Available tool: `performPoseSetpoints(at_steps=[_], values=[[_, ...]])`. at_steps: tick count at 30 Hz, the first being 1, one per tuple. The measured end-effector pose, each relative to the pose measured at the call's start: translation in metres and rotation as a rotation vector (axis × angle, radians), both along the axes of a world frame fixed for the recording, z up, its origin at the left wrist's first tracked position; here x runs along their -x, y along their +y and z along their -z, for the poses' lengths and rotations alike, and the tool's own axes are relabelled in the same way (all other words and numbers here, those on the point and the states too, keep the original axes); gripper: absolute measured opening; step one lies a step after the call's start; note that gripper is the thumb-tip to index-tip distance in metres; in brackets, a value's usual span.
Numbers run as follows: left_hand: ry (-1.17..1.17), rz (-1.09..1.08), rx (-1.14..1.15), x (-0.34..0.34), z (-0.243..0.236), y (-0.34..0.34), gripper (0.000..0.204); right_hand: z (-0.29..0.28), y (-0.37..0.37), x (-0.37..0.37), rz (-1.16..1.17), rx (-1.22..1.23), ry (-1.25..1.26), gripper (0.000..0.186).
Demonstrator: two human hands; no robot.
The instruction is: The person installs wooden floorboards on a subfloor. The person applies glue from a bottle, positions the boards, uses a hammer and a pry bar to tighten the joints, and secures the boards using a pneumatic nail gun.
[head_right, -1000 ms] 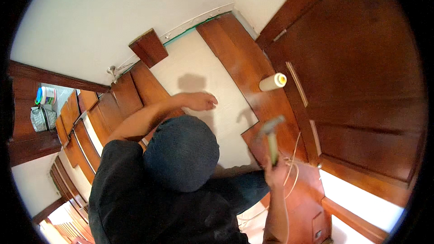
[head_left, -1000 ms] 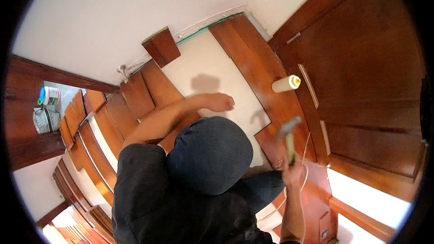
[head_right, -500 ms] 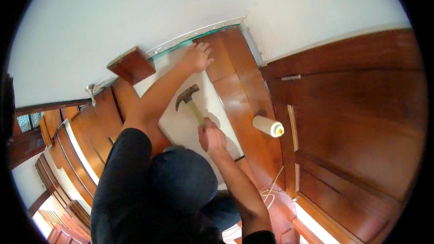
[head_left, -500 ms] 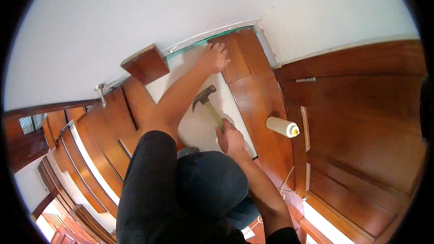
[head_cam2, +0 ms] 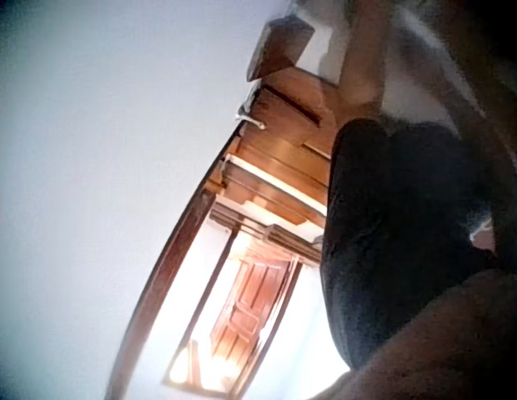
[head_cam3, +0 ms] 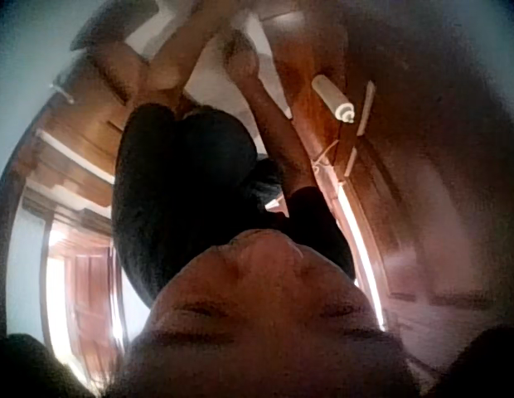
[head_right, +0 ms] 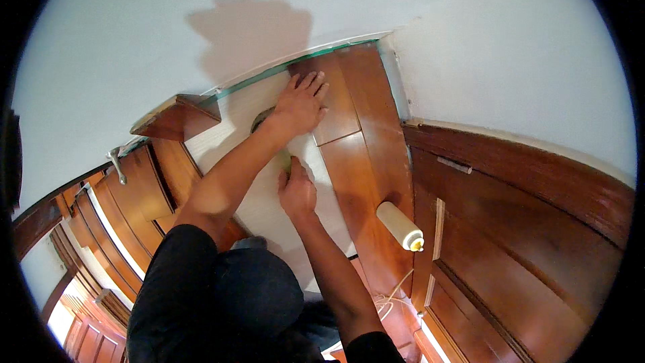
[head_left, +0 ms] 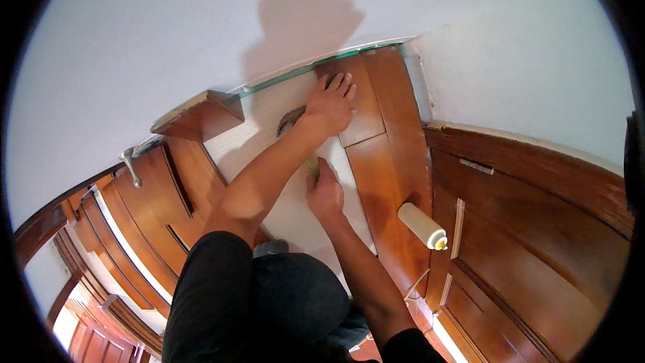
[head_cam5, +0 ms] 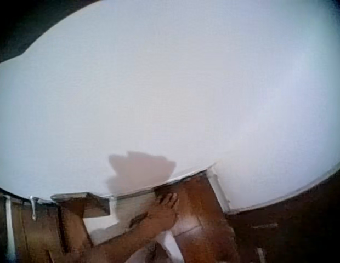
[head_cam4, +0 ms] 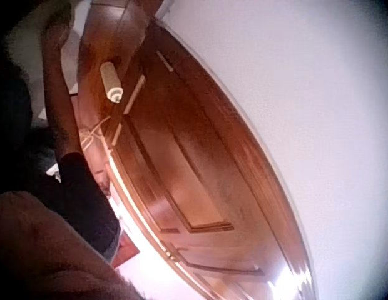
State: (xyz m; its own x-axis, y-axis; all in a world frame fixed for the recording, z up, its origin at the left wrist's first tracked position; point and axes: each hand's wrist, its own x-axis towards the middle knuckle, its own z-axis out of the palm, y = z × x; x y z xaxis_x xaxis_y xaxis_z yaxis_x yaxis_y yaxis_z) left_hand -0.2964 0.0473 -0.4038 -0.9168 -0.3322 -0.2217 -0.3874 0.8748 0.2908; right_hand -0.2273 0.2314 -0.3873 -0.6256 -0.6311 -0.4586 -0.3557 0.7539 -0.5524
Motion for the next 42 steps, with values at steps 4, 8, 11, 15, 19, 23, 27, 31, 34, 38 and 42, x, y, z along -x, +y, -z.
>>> performPoseSetpoints(at_steps=[4, 8, 11, 15, 19, 23, 27, 31, 34, 38, 42], values=[[0.041, -0.003, 0.01, 0.0, 0.003, 0.001, 0.064, 0.006, -0.006, 0.003, 0.067, 0.063, 0.005, 0.048], [0.048, -0.008, 0.002, 0.0, 0.009, 0.003, 0.063, 0.007, -0.001, -0.003, -0.017, 0.015, 0.007, 0.049], [0.089, -0.022, 0.011, -0.001, 0.01, 0.002, 0.064, 0.008, 0.002, -0.001, -0.014, 0.052, 0.019, 0.049], [0.091, -0.021, -0.019, -0.001, 0.005, 0.002, 0.066, 0.001, -0.006, 0.0, 0.117, 0.014, -0.021, 0.048], [0.121, -0.026, -0.022, -0.003, 0.012, 0.001, 0.067, -0.002, 0.005, -0.007, -0.009, -0.041, -0.018, 0.048], [0.108, -0.025, -0.051, -0.002, 0.011, 0.001, 0.069, 0.008, 0.027, -0.002, -0.011, -0.039, 0.031, 0.052], [0.094, -0.02, -0.023, -0.004, 0.01, 0.002, 0.069, 0.007, 0.034, -0.009, 0.065, -0.031, 0.019, 0.053], [0.047, -0.009, 0.0, -0.002, 0.011, 0.003, 0.069, 0.003, 0.047, -0.012, -0.041, -0.064, 0.048, 0.052], [0.029, -0.013, 0.023, -0.003, 0.011, 0.002, 0.069, 0.0, 0.053, -0.006, -0.024, -0.037, 0.033, 0.052], [0.007, -0.014, 0.0, 0.0, 0.004, 0.004, 0.072, -0.005, 0.055, -0.015, 0.067, -0.068, 0.003, 0.051], [0.019, -0.029, -0.049, -0.001, 0.007, 0.003, 0.073, -0.008, 0.065, -0.012, -0.086, -0.166, -0.001, 0.05]])
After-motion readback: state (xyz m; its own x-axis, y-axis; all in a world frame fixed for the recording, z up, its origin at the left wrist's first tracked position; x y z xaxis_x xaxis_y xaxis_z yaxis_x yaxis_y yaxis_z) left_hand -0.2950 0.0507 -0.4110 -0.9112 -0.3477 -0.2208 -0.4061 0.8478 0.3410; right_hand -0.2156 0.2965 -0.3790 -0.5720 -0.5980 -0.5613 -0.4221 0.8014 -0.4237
